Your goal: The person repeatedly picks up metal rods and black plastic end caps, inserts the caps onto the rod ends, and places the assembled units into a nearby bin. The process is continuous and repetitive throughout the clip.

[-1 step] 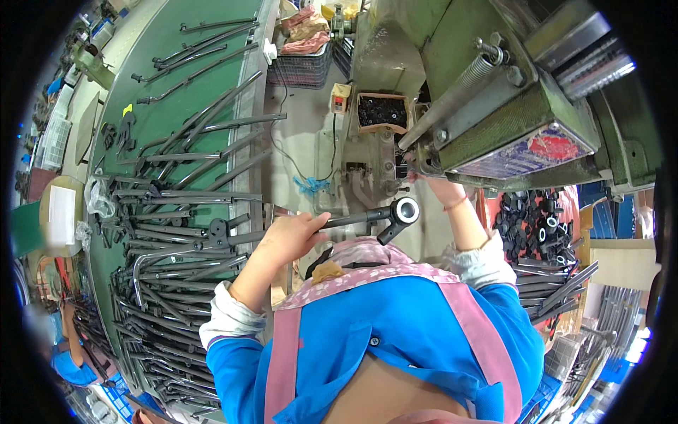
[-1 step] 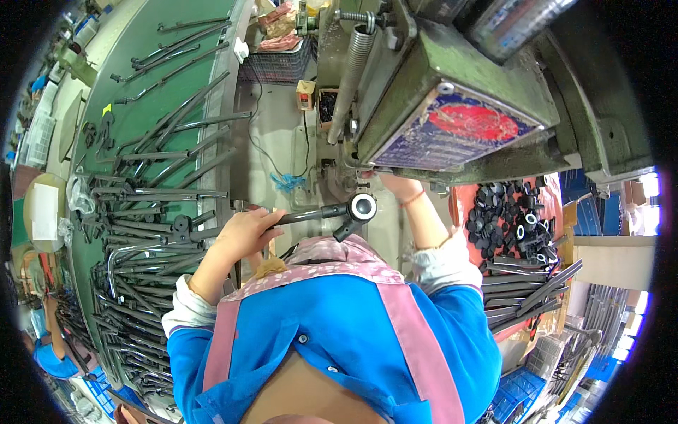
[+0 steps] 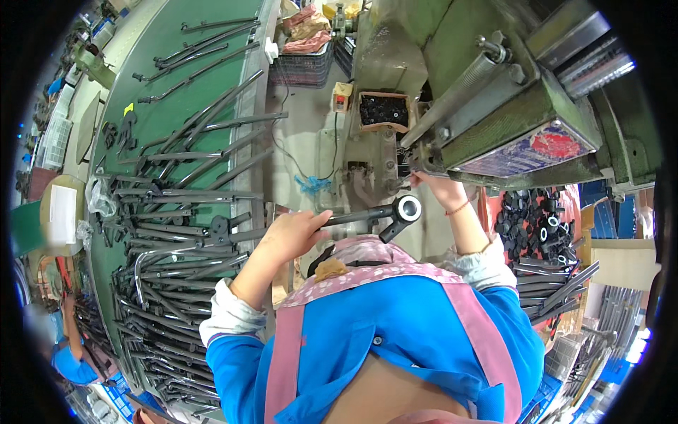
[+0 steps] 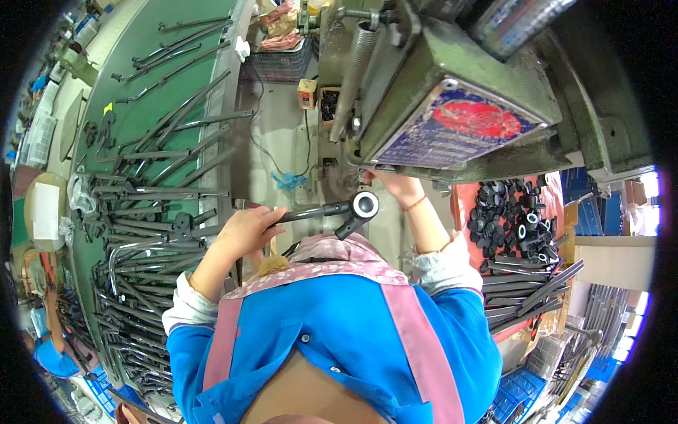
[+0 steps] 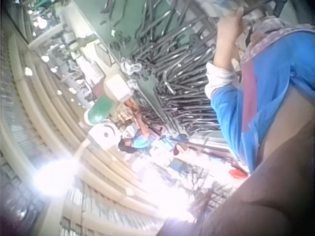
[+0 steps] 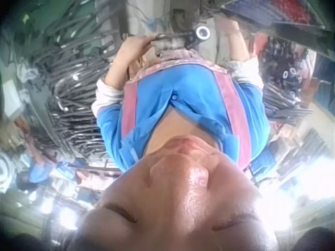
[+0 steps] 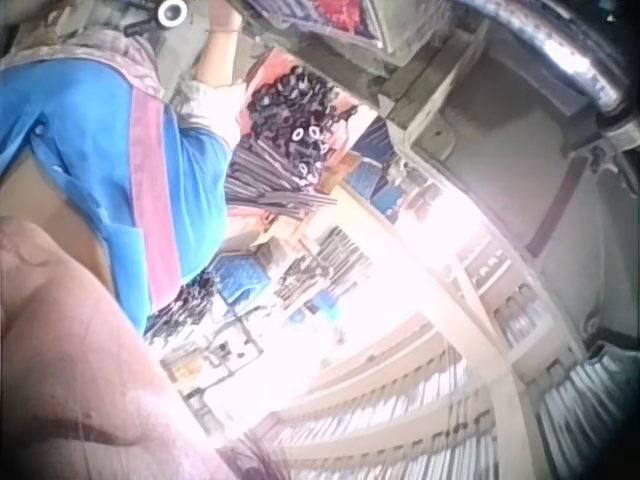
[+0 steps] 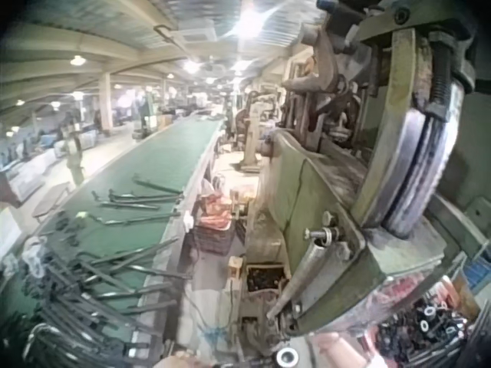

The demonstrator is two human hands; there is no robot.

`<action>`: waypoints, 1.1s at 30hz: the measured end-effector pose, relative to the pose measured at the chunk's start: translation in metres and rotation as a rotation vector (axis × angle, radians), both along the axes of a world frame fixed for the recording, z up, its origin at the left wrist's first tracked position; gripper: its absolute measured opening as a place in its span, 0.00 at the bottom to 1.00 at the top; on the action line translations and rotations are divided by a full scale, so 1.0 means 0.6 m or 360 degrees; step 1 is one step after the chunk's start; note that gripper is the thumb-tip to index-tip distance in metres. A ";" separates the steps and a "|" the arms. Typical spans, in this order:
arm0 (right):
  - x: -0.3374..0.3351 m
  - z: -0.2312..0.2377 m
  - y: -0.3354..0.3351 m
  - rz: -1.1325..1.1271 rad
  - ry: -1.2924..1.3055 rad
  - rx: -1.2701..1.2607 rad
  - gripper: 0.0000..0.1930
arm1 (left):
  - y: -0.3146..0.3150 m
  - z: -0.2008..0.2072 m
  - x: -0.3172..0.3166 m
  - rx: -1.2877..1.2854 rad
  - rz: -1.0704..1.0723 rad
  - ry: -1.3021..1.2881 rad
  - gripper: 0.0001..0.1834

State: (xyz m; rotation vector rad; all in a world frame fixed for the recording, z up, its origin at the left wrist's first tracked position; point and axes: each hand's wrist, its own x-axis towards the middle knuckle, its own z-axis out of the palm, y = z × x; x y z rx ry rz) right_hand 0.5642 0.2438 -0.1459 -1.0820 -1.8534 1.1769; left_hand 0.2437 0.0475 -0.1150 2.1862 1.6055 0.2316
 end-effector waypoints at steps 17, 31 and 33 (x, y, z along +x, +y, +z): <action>-0.008 0.043 -0.078 0.0240 -0.0954 0.0488 0.12 | 0.002 -0.002 -0.035 -0.0047 -0.0157 -0.0033 0.23; -0.074 0.023 -0.212 0.0514 -0.0076 -0.0749 0.08 | -0.156 0.053 -0.145 0.1055 0.0448 -0.0170 0.15; -0.085 0.018 -0.215 0.0462 -0.0134 -0.0677 0.08 | -0.255 0.045 -0.213 0.0698 0.1015 0.0255 0.18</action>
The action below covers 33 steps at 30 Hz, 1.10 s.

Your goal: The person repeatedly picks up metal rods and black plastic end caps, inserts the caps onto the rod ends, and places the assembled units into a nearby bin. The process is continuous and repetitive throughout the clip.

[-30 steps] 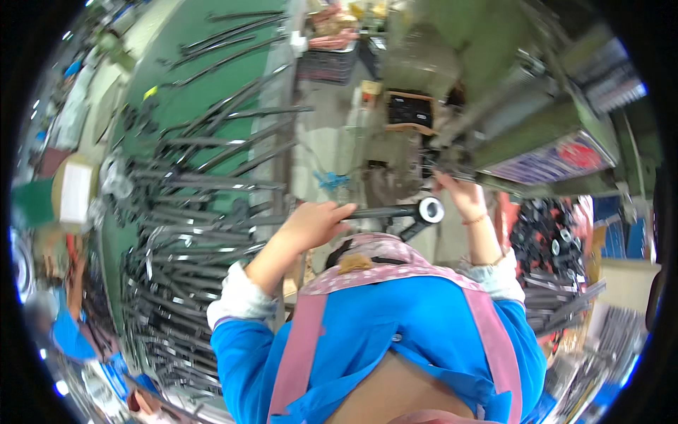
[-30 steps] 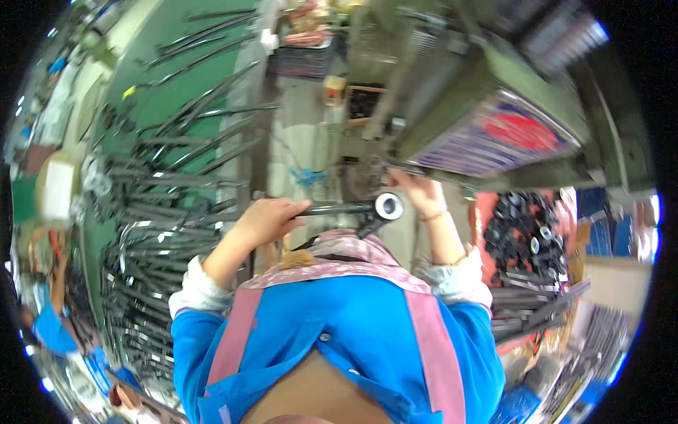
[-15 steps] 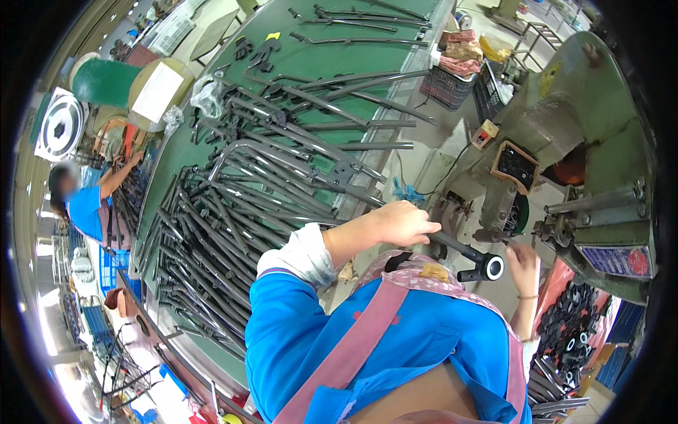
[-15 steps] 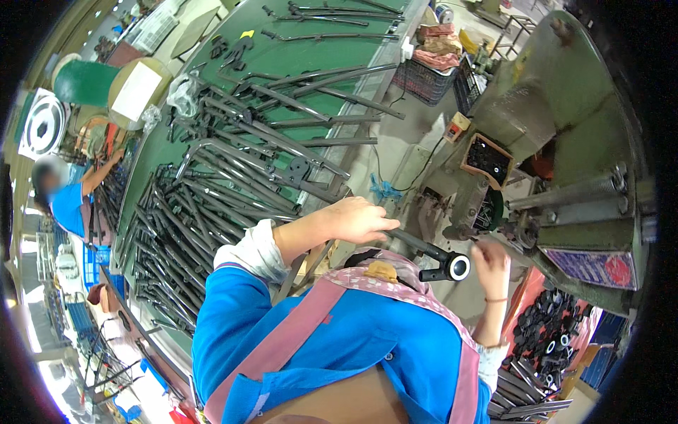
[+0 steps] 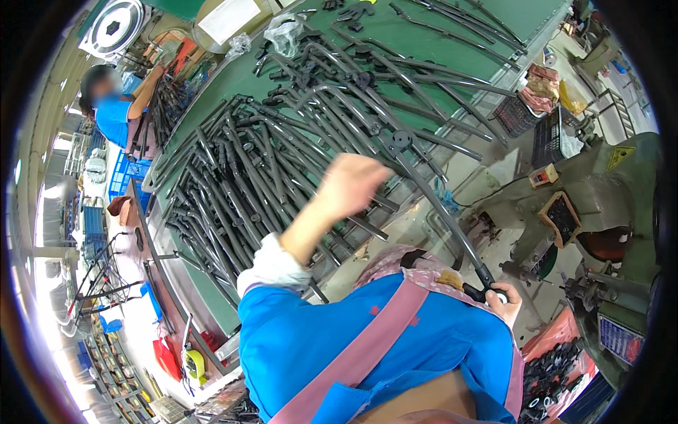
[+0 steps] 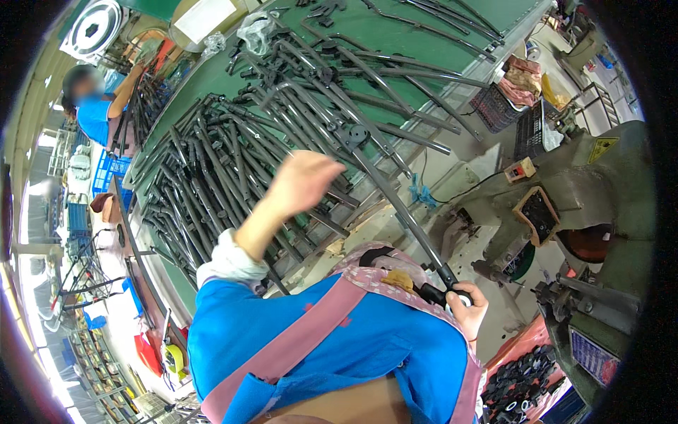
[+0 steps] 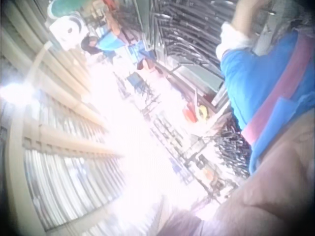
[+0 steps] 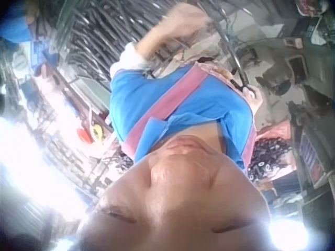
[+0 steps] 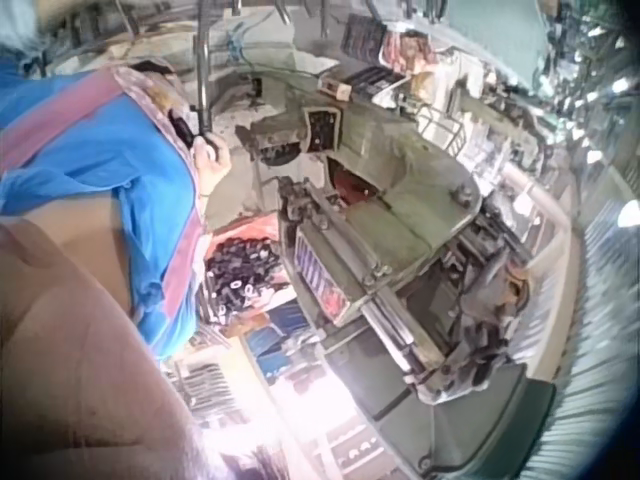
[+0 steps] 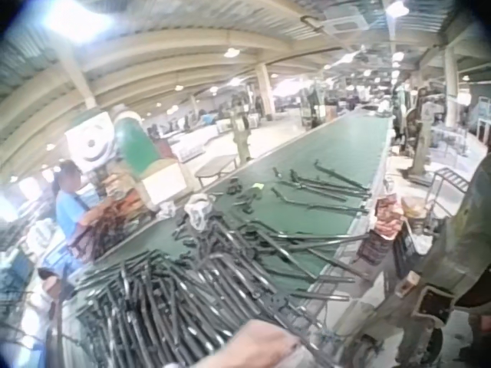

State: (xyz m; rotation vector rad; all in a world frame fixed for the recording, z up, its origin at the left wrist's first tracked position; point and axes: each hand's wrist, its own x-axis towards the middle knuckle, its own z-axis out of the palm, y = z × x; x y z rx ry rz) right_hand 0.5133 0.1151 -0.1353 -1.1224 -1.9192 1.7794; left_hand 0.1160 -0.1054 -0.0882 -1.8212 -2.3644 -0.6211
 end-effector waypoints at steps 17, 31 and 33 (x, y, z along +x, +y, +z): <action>-0.093 0.042 -0.009 -0.0166 0.0196 -0.0316 0.09 | -0.078 -0.105 -0.202 -0.1271 0.0089 -0.0082 0.21; -0.093 0.038 -0.022 -0.0351 0.0361 -0.0409 0.13 | -0.091 -0.148 -0.247 -0.1184 -0.0017 -0.0149 0.22; -0.093 0.040 -0.015 -0.0269 0.0307 -0.0344 0.14 | -0.087 -0.138 -0.231 -0.1184 -0.0125 -0.0112 0.20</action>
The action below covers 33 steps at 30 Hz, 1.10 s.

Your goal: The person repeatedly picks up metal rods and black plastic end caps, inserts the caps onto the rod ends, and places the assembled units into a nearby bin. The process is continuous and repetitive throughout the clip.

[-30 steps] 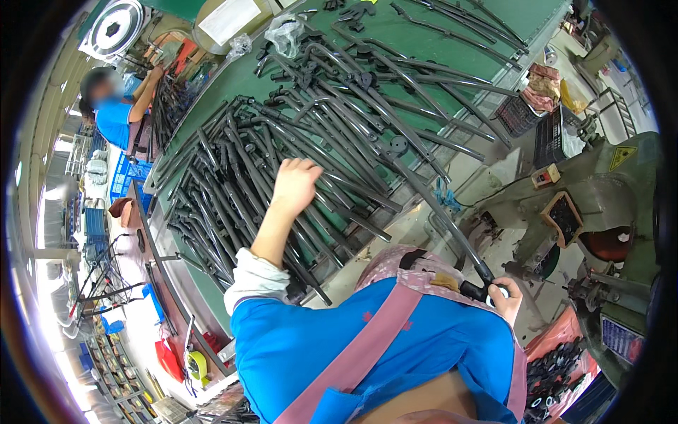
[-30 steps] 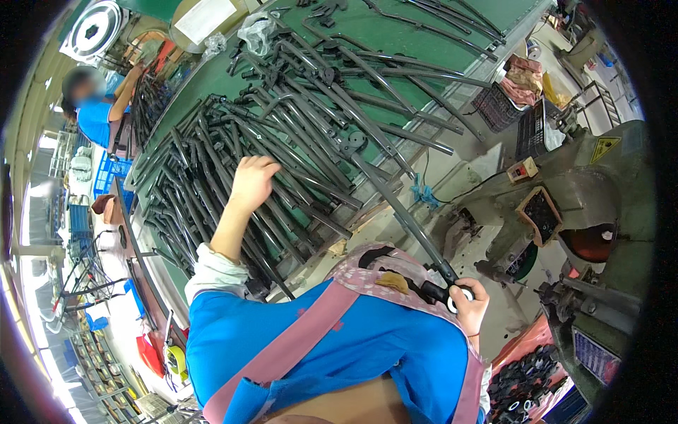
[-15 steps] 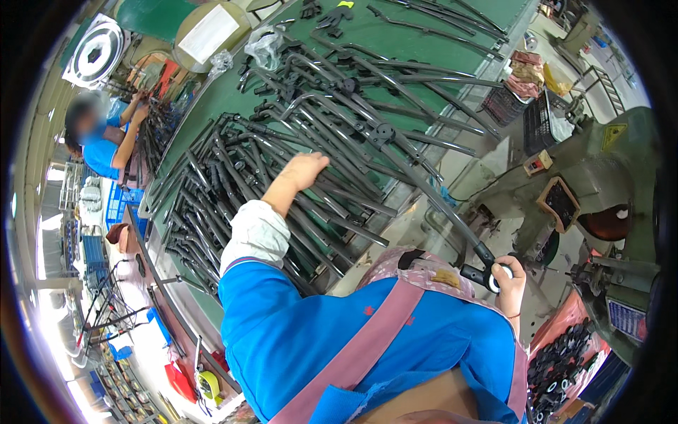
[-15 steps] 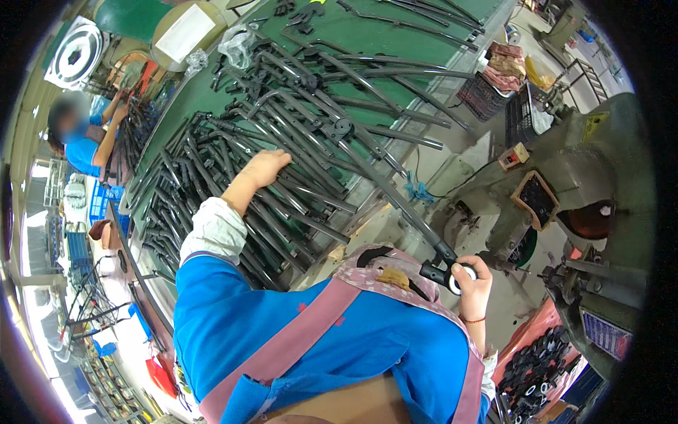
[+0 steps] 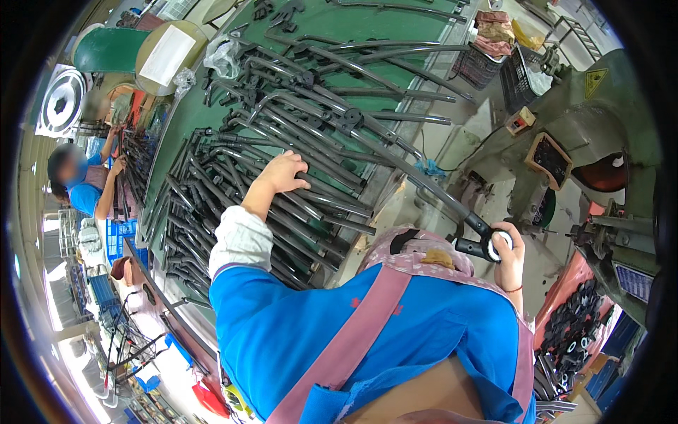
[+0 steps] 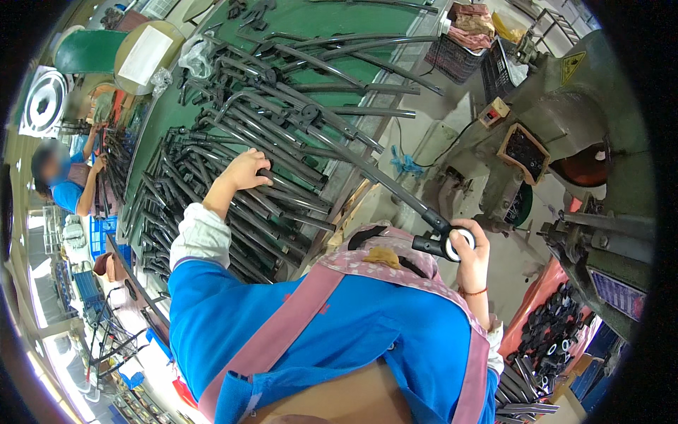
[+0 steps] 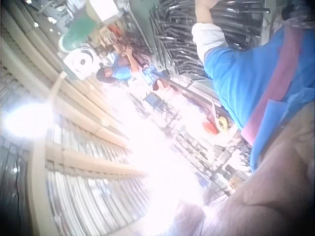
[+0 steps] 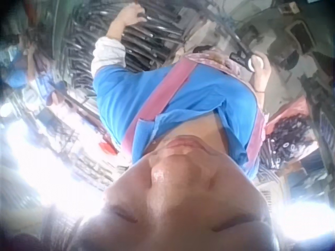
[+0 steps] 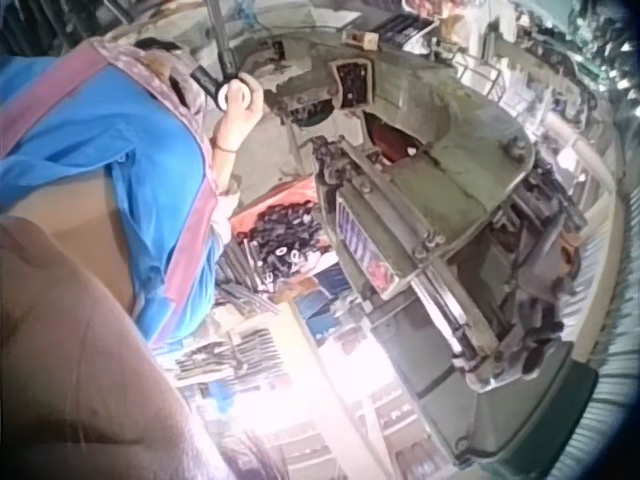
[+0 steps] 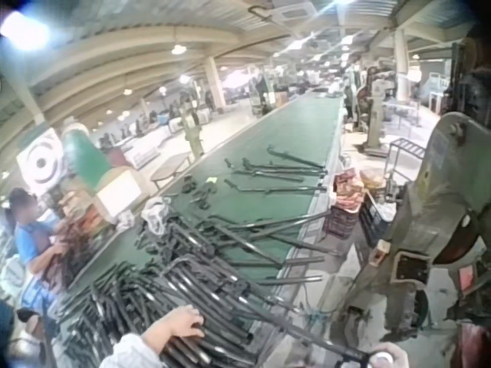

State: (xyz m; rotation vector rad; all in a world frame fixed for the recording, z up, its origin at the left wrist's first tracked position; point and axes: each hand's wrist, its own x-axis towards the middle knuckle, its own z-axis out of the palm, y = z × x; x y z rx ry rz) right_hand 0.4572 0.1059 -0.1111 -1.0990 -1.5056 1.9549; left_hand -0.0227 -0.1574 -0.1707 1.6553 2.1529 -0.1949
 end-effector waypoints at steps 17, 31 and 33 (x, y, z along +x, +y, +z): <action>-0.026 0.032 0.011 -0.0128 0.0183 -0.0047 0.15 | 0.170 0.145 0.211 0.1054 -0.0801 -0.0067 0.26; -0.028 0.045 0.028 -0.0104 0.0642 -0.0266 0.13 | 0.119 0.153 0.254 0.1166 -0.0606 -0.0063 0.29; -0.030 0.048 0.026 -0.0105 0.0677 -0.0263 0.13 | 0.113 0.155 0.259 0.1220 -0.0598 -0.0057 0.29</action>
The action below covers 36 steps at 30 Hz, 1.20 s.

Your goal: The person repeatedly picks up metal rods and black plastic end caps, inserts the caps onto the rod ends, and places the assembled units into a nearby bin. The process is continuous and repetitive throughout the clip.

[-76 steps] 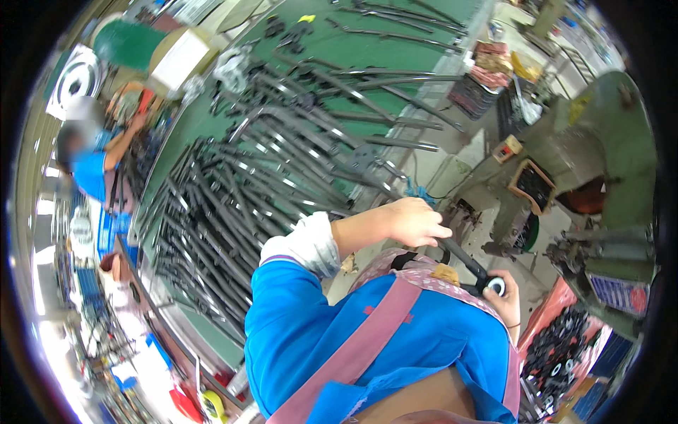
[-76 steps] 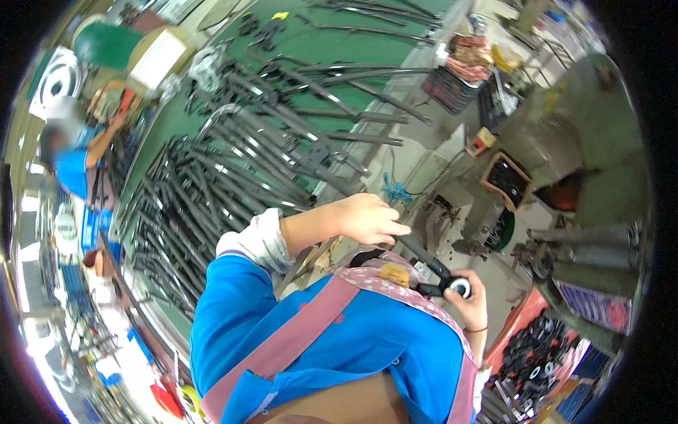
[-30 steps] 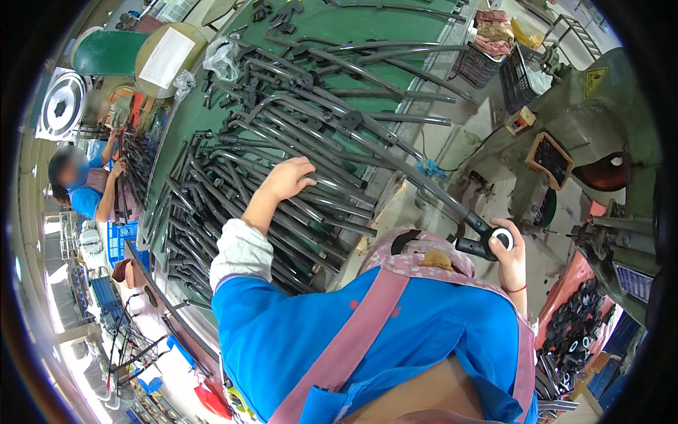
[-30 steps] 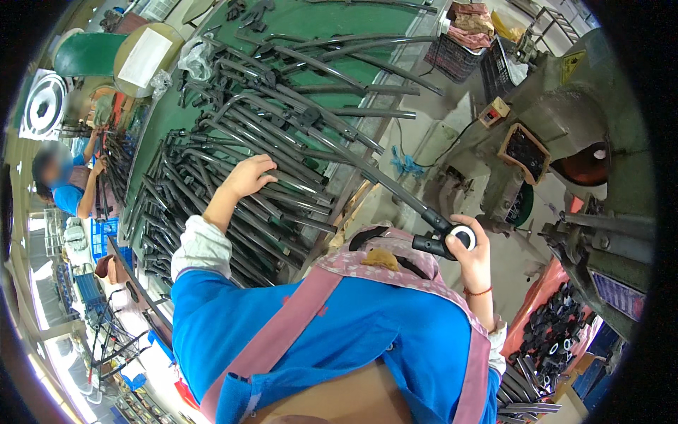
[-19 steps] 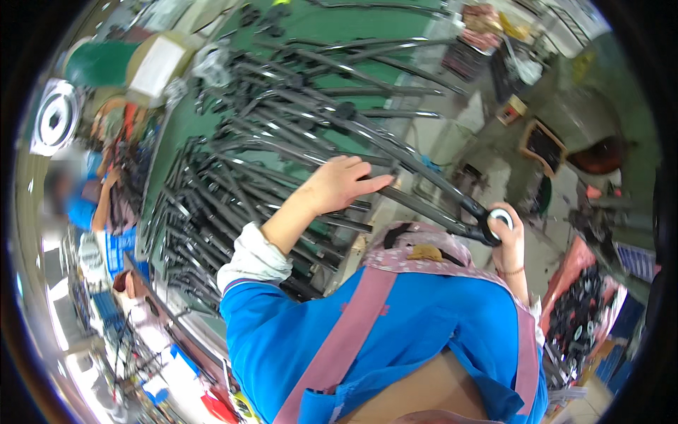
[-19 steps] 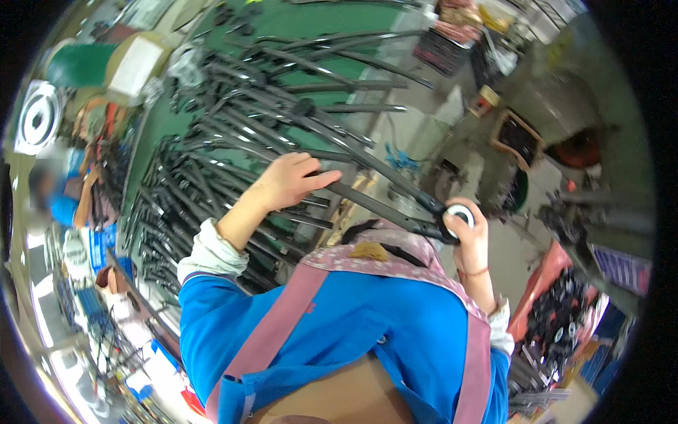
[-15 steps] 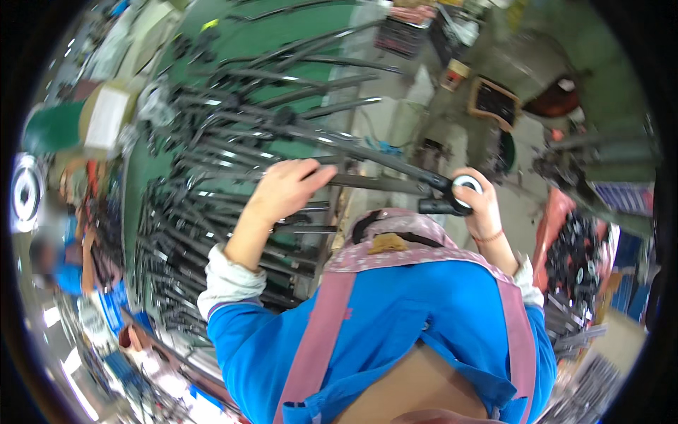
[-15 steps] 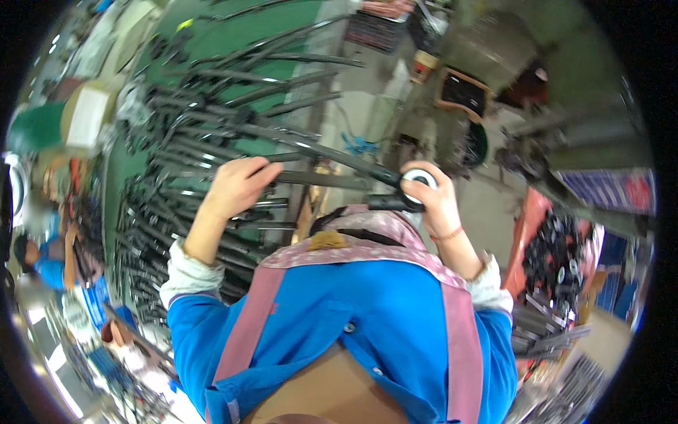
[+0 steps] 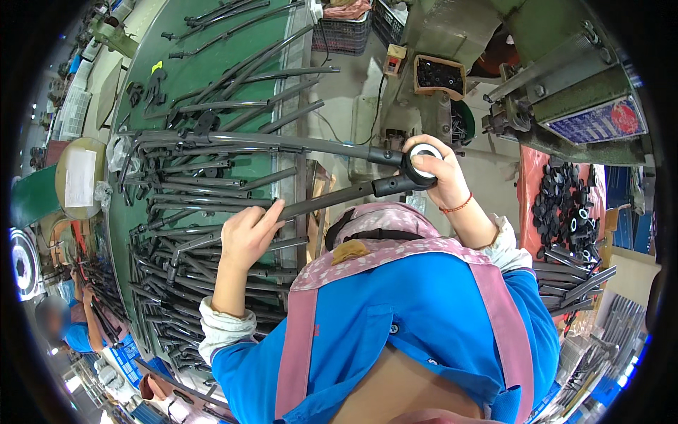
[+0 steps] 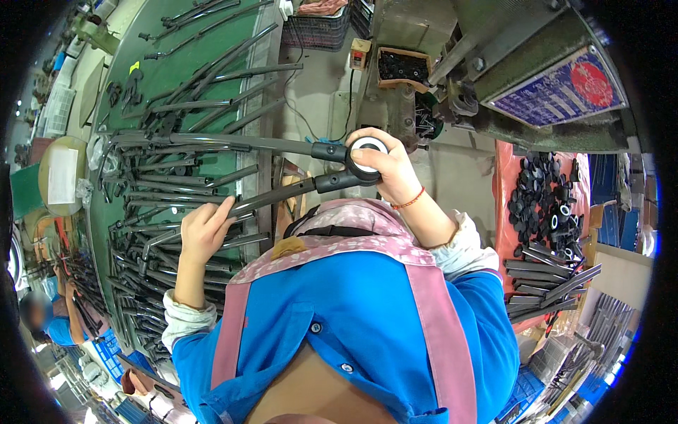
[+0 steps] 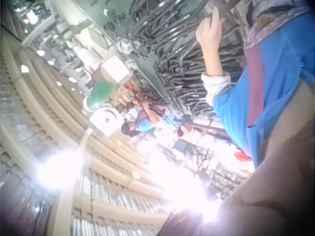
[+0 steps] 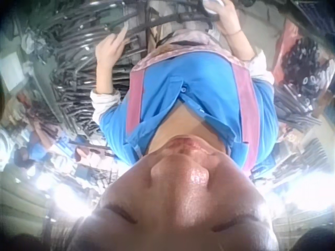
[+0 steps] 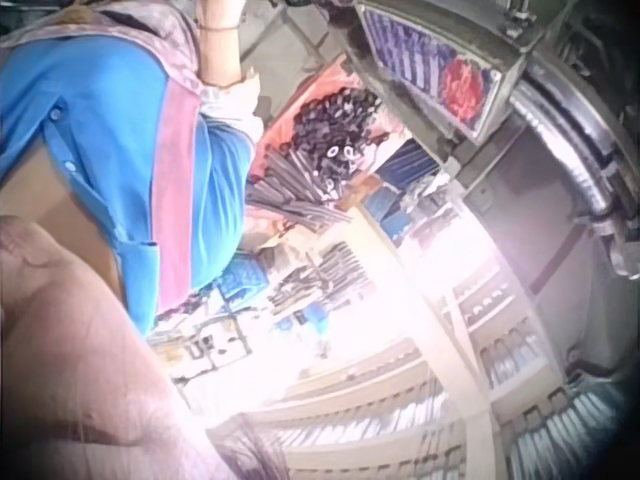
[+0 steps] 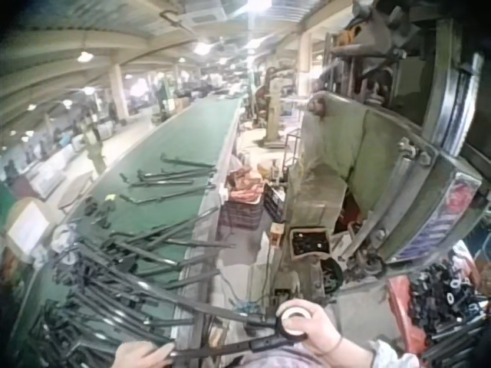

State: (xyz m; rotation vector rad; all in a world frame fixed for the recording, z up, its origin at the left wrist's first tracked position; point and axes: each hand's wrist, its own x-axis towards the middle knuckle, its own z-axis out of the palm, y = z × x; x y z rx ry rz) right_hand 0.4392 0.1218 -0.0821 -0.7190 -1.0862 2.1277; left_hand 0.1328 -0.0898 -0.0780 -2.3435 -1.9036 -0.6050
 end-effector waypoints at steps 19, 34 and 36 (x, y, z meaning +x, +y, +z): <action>0.018 0.029 0.005 -0.0141 -0.0107 0.0216 0.17 | 0.062 0.025 0.087 0.0276 -0.0031 0.0102 0.28; 0.088 0.022 0.024 -0.0246 -0.0063 0.0367 0.18 | 0.141 0.072 0.114 0.0068 -0.0185 0.0186 0.34; 0.100 0.017 0.025 -0.0248 -0.0109 0.0428 0.19 | 0.169 0.076 0.109 0.0112 -0.0185 0.0143 0.42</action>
